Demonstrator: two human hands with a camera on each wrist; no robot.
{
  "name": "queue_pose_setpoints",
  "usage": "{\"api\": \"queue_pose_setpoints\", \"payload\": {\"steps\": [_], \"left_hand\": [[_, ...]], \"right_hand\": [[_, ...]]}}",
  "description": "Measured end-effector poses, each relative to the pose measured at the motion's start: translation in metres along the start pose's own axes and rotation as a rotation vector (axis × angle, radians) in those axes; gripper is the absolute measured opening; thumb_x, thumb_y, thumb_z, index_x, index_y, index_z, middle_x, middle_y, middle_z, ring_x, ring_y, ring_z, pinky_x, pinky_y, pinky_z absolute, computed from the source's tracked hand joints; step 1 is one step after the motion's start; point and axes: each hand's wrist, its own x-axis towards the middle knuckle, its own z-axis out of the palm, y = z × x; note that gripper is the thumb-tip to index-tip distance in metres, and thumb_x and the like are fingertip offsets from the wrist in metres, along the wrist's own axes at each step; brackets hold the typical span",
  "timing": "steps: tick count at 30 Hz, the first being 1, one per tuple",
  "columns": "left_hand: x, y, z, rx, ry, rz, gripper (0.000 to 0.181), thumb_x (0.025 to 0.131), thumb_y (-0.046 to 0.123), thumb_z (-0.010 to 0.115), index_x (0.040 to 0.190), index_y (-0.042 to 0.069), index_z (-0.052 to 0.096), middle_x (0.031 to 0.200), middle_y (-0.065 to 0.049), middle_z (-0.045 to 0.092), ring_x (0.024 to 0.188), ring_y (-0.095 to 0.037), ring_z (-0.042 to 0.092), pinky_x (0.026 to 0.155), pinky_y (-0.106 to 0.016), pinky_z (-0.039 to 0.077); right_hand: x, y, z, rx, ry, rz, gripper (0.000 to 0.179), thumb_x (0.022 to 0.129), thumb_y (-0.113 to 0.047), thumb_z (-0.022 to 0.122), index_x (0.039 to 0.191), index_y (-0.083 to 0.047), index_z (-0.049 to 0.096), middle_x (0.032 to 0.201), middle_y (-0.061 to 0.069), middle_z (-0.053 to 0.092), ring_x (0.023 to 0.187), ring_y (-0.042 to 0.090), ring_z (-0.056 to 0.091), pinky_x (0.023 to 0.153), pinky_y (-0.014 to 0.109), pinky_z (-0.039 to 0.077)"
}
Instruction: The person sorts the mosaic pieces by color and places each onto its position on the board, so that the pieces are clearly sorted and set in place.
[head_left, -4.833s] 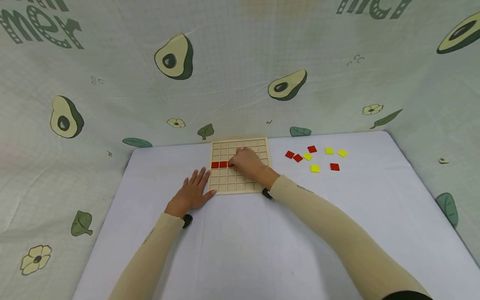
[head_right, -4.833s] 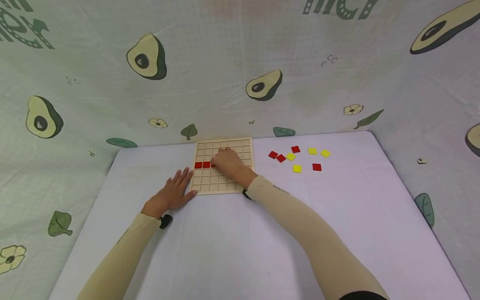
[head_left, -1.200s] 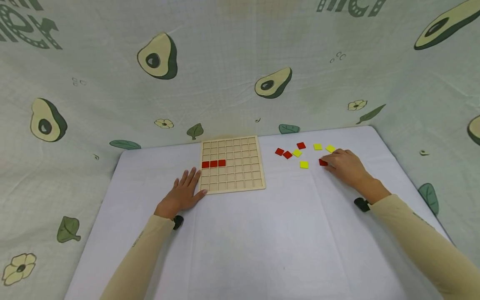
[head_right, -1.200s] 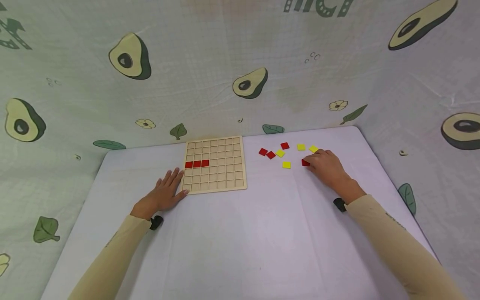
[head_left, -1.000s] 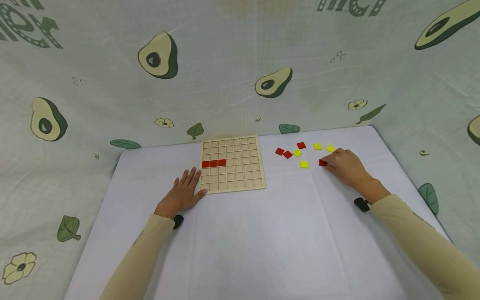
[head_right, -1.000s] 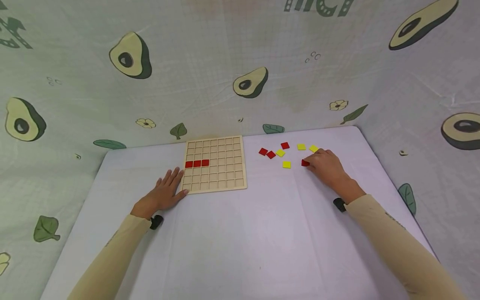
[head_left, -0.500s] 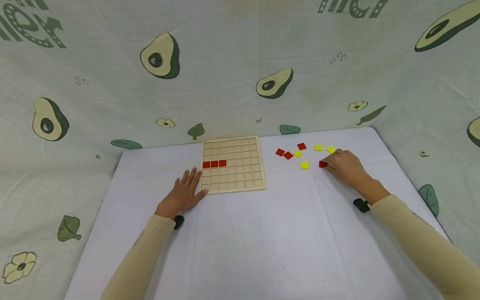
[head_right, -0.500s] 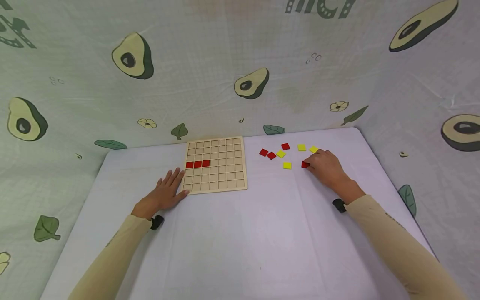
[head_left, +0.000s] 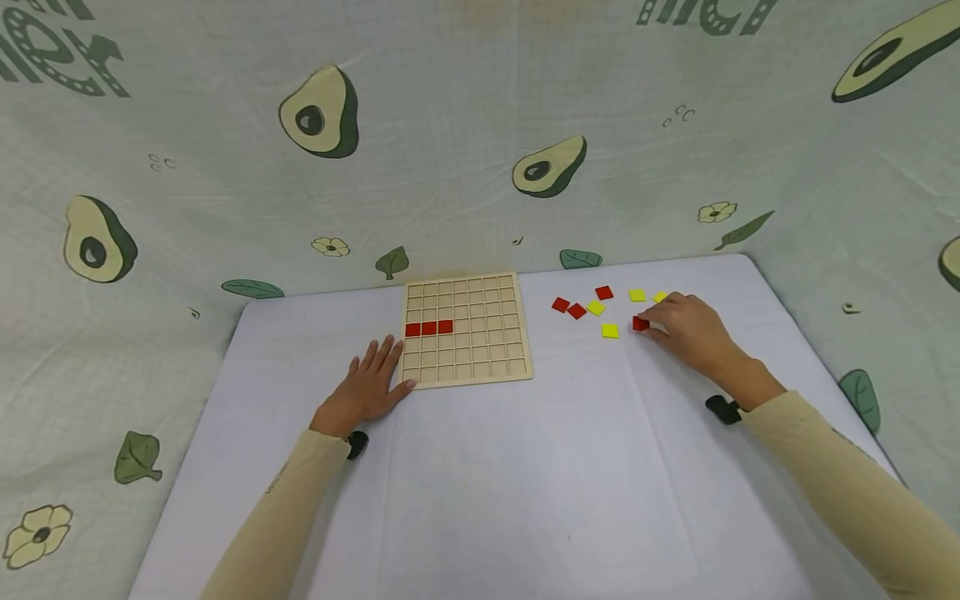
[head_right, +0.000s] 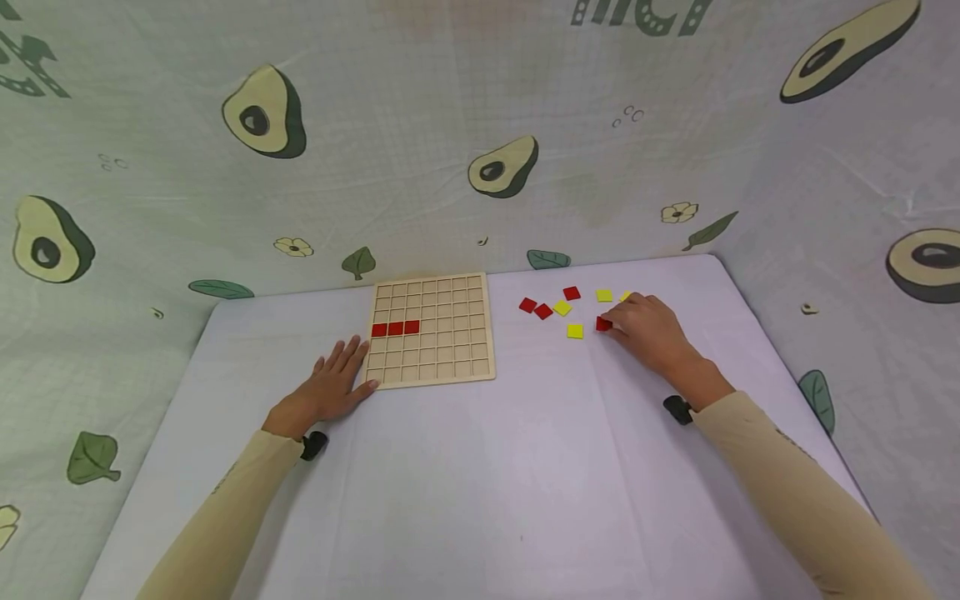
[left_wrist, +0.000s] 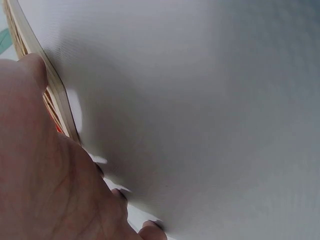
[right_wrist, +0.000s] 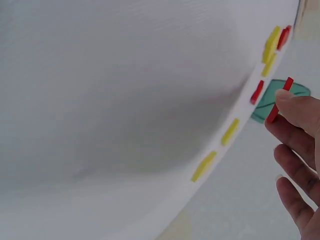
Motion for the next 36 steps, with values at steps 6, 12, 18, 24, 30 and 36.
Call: {"api": "queue_pose_setpoints", "payload": {"steps": [6, 12, 18, 24, 30, 36], "left_hand": [[-0.001, -0.002, 0.001, -0.01, -0.002, 0.006, 0.083, 0.111, 0.045, 0.051, 0.169, 0.002, 0.01, 0.177, -0.023, 0.003, 0.162, -0.047, 0.0, 0.127, -0.067, 0.006], [-0.002, -0.003, 0.001, -0.013, -0.004, 0.008, 0.084, 0.11, 0.045, 0.051, 0.169, 0.002, 0.01, 0.176, -0.023, 0.003, 0.162, -0.047, -0.001, 0.127, -0.067, 0.006], [-0.001, -0.004, 0.001, -0.019, -0.007, 0.002, 0.084, 0.11, 0.045, 0.051, 0.169, 0.002, 0.01, 0.177, -0.023, 0.002, 0.162, -0.046, -0.001, 0.128, -0.067, 0.005], [0.005, -0.009, 0.006, -0.011, -0.006, 0.006, 0.086, 0.11, 0.047, 0.051, 0.17, 0.004, 0.007, 0.177, -0.021, -0.001, 0.162, -0.045, -0.004, 0.128, -0.066, 0.003], [0.008, -0.011, 0.006, 0.001, -0.01, 0.009, 0.087, 0.109, 0.051, 0.049, 0.17, 0.005, 0.006, 0.177, -0.02, -0.001, 0.163, -0.045, -0.005, 0.128, -0.066, 0.003], [0.004, -0.004, -0.002, 0.008, -0.029, -0.008, 0.085, 0.11, 0.049, 0.049, 0.17, 0.004, 0.008, 0.177, -0.021, 0.0, 0.162, -0.045, -0.003, 0.128, -0.066, 0.005]], "right_hand": [[0.008, -0.017, -0.01, 0.012, 0.046, -0.046, 0.034, 0.082, 0.002, 0.088, 0.115, 0.003, 0.079, 0.107, 0.018, 0.079, 0.105, 0.037, 0.065, 0.093, 0.054, 0.056], [0.018, -0.033, -0.011, 0.04, 0.072, -0.09, 0.033, 0.082, 0.002, 0.088, 0.114, 0.002, 0.08, 0.106, 0.015, 0.08, 0.105, 0.035, 0.065, 0.093, 0.052, 0.056], [0.031, -0.049, -0.007, 0.071, 0.108, -0.149, 0.03, 0.082, 0.001, 0.088, 0.112, 0.001, 0.081, 0.105, 0.014, 0.08, 0.104, 0.034, 0.065, 0.092, 0.05, 0.056], [0.046, -0.065, -0.003, 0.093, 0.145, -0.203, 0.031, 0.081, 0.003, 0.089, 0.111, 0.0, 0.081, 0.103, 0.014, 0.08, 0.104, 0.034, 0.067, 0.092, 0.048, 0.056], [0.061, -0.082, 0.002, 0.114, 0.127, -0.21, 0.035, 0.081, 0.0, 0.091, 0.114, -0.001, 0.081, 0.105, 0.012, 0.081, 0.105, 0.032, 0.066, 0.091, 0.045, 0.056], [0.073, -0.097, 0.008, 0.138, 0.126, -0.232, 0.033, 0.083, -0.002, 0.09, 0.114, -0.002, 0.081, 0.105, 0.011, 0.081, 0.107, 0.031, 0.066, 0.092, 0.044, 0.056]]}}
